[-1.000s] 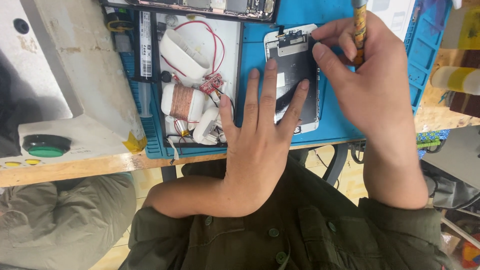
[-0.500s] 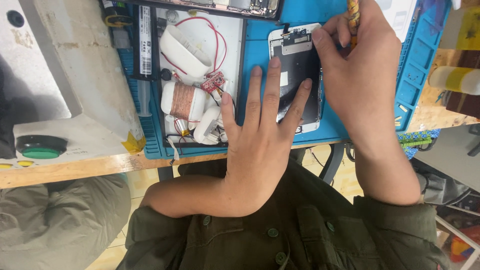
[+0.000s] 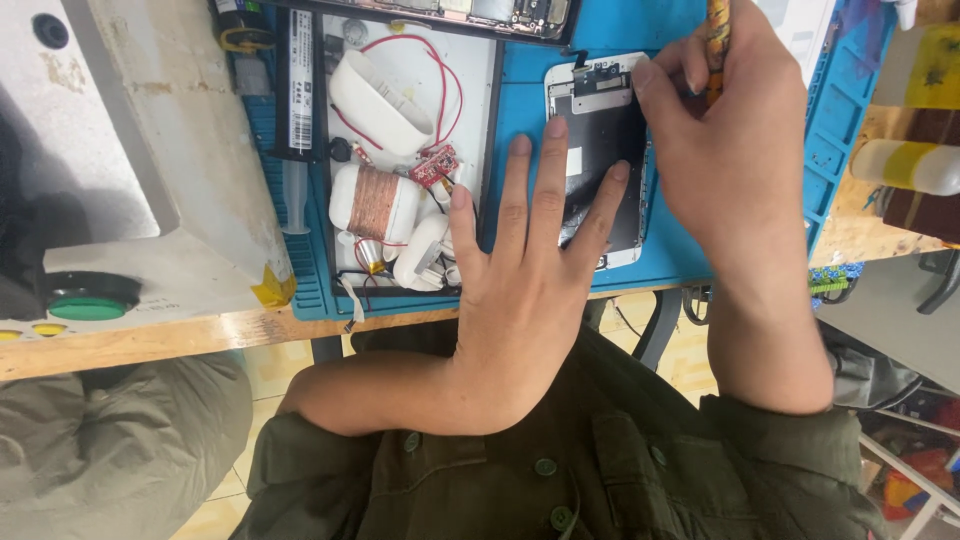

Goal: Repairing a smartphone screen by removing and installing small components using a screwdriver

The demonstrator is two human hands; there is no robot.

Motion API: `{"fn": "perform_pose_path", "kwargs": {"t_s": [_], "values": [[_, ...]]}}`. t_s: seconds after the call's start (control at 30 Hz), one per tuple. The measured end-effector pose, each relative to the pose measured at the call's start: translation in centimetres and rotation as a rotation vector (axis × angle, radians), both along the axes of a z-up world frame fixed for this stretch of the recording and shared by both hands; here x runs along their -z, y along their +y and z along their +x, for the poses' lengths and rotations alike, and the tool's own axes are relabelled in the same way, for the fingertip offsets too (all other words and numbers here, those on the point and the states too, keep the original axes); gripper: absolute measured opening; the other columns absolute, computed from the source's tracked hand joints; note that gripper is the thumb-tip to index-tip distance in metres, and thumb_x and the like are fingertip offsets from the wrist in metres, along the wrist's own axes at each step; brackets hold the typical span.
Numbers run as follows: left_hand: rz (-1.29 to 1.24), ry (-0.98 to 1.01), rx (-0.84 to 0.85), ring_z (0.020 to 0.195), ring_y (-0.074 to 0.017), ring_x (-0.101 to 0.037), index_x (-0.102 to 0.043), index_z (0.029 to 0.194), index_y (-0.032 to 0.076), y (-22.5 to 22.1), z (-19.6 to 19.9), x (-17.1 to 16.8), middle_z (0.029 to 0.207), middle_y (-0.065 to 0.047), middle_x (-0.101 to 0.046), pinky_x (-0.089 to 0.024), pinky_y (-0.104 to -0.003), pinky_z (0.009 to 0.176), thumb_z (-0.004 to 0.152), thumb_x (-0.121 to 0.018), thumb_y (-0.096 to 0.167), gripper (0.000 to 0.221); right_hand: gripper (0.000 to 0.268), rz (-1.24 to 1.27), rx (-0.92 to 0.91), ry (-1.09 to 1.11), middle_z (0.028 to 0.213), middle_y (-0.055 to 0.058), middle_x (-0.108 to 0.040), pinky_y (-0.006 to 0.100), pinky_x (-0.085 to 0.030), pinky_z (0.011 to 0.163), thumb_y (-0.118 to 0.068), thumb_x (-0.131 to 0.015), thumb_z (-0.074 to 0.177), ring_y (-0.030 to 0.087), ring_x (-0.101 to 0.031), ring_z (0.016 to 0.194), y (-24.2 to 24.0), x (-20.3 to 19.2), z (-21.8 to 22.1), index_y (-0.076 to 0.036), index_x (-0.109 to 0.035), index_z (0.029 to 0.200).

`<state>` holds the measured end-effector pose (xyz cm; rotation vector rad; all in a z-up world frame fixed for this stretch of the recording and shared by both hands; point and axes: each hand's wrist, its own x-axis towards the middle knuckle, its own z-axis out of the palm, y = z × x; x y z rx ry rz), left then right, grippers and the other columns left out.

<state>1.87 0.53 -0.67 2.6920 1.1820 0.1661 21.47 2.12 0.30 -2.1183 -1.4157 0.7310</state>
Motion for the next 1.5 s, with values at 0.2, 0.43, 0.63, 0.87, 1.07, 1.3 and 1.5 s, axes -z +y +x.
{"fn": "perform_pose_path", "kwargs": {"t_s": [0.2, 0.43, 0.63, 0.87, 1.07, 1.3, 1.5], "values": [[-0.02, -0.023, 0.004, 0.158, -0.0342, -0.056, -0.048, 0.166, 0.033, 0.1, -0.1, 0.0, 0.173, -0.018, -0.043, -0.04, -0.062, 0.122, 0.114, -0.077, 0.02, 0.06, 0.041, -0.05, 0.021, -0.104, 0.096, 0.008, -0.057, 0.043, -0.041, 0.074, 0.001, -0.07, 0.125, 0.024, -0.044, 0.081, -0.1, 0.2, -0.1, -0.009, -0.037, 0.103], [0.002, -0.029, -0.031, 0.157, -0.0308, -0.062, -0.048, 0.165, 0.033, -0.1, 0.2, -0.1, 0.17, -0.025, -0.048, -0.037, -0.058, 0.122, 0.119, -0.075, 0.024, 0.054, 0.042, -0.074, 0.03, -0.077, 0.093, 0.005, -0.051, 0.041, -0.04, 0.08, 0.001, -0.07, 0.123, 0.023, -0.042, 0.083, -0.2, -0.1, 0.4, -0.01, -0.036, 0.101], [0.015, -0.016, -0.019, 0.159, -0.0343, -0.059, -0.047, 0.167, 0.027, -0.5, 0.5, -0.2, 0.17, -0.027, -0.045, -0.035, -0.061, 0.125, 0.118, -0.087, 0.038, 0.065, 0.043, -0.033, 0.021, -0.083, 0.1, 0.008, -0.065, 0.044, -0.045, 0.08, 0.002, -0.07, 0.121, 0.025, -0.058, 0.09, -0.7, -0.4, 0.5, -0.009, -0.035, 0.099], [-0.043, -0.095, -0.077, 0.156, -0.033, -0.056, -0.055, 0.163, 0.029, -0.7, 0.9, 0.1, 0.173, -0.021, -0.043, -0.033, -0.062, 0.127, 0.109, -0.088, 0.04, 0.065, 0.037, 0.067, 0.053, -0.042, 0.112, 0.007, -0.079, 0.041, -0.052, 0.087, -0.002, -0.076, 0.11, 0.024, -0.075, 0.104, -1.6, 0.4, 0.7, -0.011, -0.043, 0.095], [0.107, -0.044, -0.13, 0.149, -0.0284, -0.06, -0.055, 0.161, 0.033, -1.1, 1.8, 0.6, 0.164, -0.016, -0.053, -0.04, -0.057, 0.122, 0.103, -0.094, 0.051, 0.072, 0.035, 0.12, 0.018, -0.081, 0.11, 0.007, -0.081, 0.048, -0.049, 0.077, -0.004, -0.071, 0.112, 0.031, -0.069, 0.09, -1.6, 0.9, 1.4, -0.01, -0.04, 0.097], [0.038, -0.095, -0.135, 0.151, -0.0276, -0.055, -0.056, 0.161, 0.029, -0.6, 1.6, 0.3, 0.167, -0.014, -0.05, -0.035, -0.058, 0.125, 0.107, -0.086, 0.042, 0.063, 0.037, 0.124, 0.009, -0.065, 0.116, 0.015, -0.075, 0.049, -0.049, 0.082, -0.002, -0.072, 0.112, 0.035, -0.07, 0.101, -4.2, -1.7, -0.8, -0.009, -0.041, 0.094], [-0.231, -0.345, -0.149, 0.156, -0.0302, -0.049, -0.057, 0.154, 0.02, 0.9, -0.9, -3.6, 0.164, -0.014, -0.05, -0.026, -0.062, 0.13, 0.113, -0.056, 0.0, 0.045, 0.047, 0.128, 0.088, -0.243, 0.132, 0.031, -0.055, 0.054, -0.047, 0.094, -0.026, -0.076, 0.111, 0.048, -0.056, 0.12, -9.7, -2.9, -8.1, 0.001, -0.041, 0.096]]}}
